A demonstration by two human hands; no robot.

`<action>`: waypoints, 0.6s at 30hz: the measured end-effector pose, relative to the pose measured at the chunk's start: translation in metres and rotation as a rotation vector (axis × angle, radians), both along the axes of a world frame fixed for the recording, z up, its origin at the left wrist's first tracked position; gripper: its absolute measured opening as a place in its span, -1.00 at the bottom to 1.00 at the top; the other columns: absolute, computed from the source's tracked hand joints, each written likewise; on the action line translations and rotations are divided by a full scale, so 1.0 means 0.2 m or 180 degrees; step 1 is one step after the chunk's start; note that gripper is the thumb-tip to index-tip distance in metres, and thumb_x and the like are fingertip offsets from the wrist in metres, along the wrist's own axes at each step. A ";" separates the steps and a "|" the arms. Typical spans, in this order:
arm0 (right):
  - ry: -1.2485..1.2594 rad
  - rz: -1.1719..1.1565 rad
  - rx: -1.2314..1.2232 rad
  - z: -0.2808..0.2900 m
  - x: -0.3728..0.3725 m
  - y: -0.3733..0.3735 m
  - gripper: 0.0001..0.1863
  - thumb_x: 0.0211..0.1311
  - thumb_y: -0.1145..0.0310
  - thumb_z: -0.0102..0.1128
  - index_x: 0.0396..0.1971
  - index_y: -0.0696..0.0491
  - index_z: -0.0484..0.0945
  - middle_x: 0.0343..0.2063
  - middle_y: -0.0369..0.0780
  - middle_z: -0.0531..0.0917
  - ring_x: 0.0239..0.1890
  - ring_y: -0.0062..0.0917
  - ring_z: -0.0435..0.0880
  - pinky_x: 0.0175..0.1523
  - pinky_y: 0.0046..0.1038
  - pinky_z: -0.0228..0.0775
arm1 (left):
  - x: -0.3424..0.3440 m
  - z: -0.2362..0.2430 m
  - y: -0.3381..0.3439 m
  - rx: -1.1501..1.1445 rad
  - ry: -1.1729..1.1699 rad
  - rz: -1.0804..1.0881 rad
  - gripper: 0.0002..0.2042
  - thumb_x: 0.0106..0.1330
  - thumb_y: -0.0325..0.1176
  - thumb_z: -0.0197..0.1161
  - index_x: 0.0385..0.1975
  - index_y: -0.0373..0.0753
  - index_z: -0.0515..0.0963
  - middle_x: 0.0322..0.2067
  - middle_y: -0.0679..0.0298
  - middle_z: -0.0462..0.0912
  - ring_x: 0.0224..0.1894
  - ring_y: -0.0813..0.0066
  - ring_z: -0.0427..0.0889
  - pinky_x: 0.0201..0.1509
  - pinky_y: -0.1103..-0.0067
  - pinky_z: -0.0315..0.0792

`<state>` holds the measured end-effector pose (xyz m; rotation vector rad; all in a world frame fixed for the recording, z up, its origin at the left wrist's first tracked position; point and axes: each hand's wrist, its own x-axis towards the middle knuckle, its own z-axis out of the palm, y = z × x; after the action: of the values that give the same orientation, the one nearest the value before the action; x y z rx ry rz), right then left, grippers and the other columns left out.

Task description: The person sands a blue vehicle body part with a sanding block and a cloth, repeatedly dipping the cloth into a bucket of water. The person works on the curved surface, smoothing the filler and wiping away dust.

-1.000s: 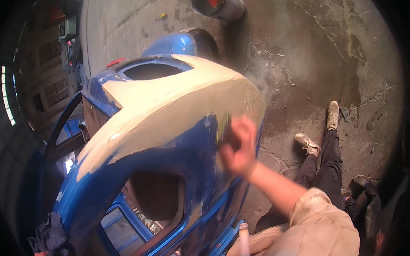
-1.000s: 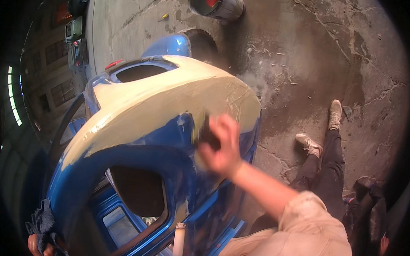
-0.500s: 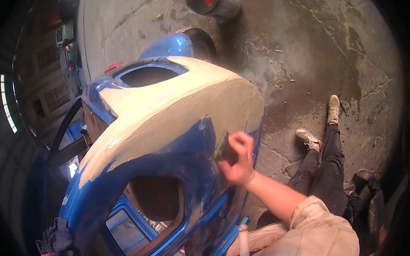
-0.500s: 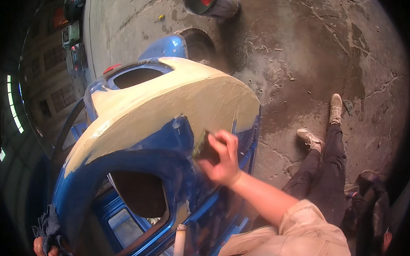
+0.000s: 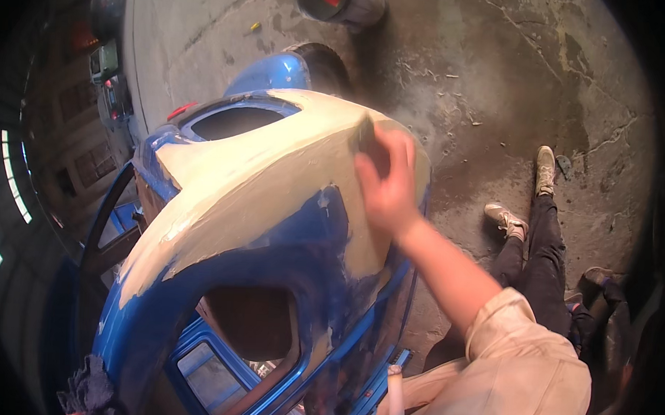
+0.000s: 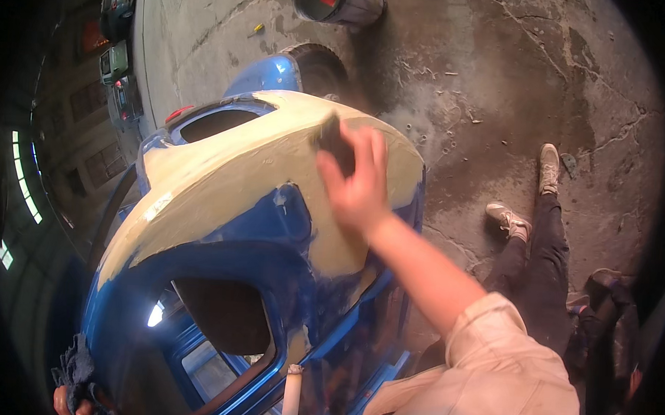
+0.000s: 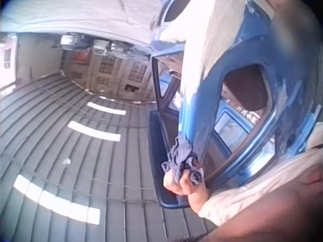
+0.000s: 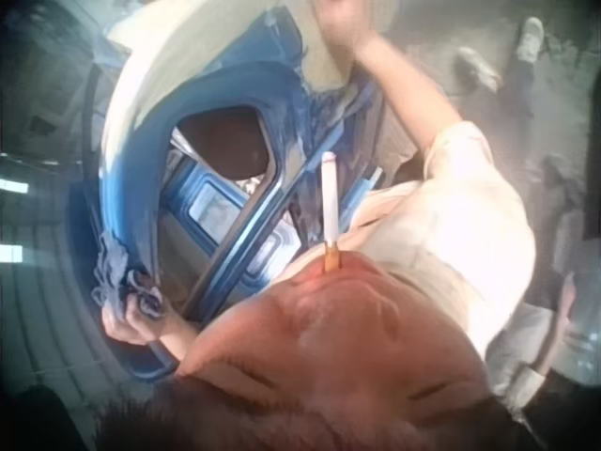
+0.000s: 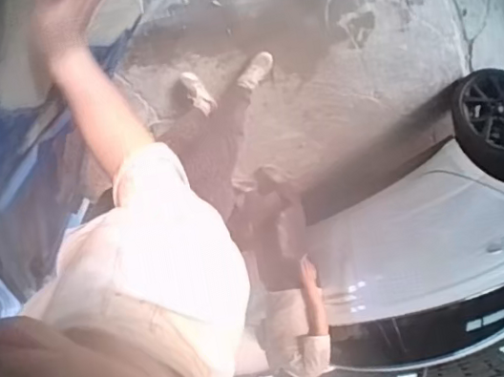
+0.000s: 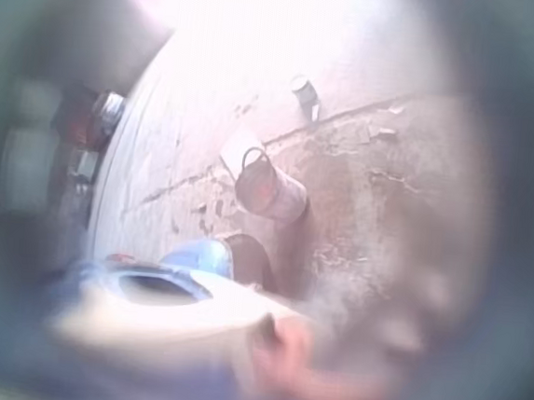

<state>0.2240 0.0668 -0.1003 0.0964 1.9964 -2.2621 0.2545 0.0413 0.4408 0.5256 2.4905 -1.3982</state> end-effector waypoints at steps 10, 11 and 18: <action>0.0567 -0.0083 0.0170 0.03 0.27 0.05 -0.37 0.31 0.18 0.39 0.31 0.08 0.43 0.12 0.01 0.46 0.16 -0.03 0.43 0.33 -0.05 0.26 | 0.00 0.02 0.00 -0.0008 0.0056 0.0026 -0.70 0.19 -0.24 0.59 -0.53 -0.16 0.54 -0.37 0.01 0.66 -0.32 -0.01 0.66 -0.24 0.23 0.56; -0.0038 -0.0048 -0.0048 -0.03 0.07 0.01 -0.39 0.35 0.20 0.37 0.31 0.11 0.42 0.14 0.03 0.46 0.20 -0.03 0.42 0.36 -0.11 0.24 | 0.00 0.00 0.00 0.0002 0.0063 0.0015 -0.70 0.19 -0.24 0.60 -0.53 -0.16 0.54 -0.38 0.01 0.66 -0.32 -0.01 0.66 -0.24 0.23 0.56; 0.0325 0.0208 -0.0293 0.17 0.60 0.18 -0.29 0.27 0.11 0.44 0.34 0.09 0.40 0.13 0.03 0.44 0.18 -0.08 0.43 0.35 -0.09 0.25 | -0.02 -0.03 0.03 0.0022 0.0138 0.0088 -0.68 0.20 -0.29 0.59 -0.55 -0.16 0.50 -0.38 0.04 0.65 -0.34 0.02 0.65 -0.26 0.26 0.56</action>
<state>0.3434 0.1020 -0.0664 -0.0936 1.9083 -2.3575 0.2503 0.0471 0.4340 0.4652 2.5273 -1.4057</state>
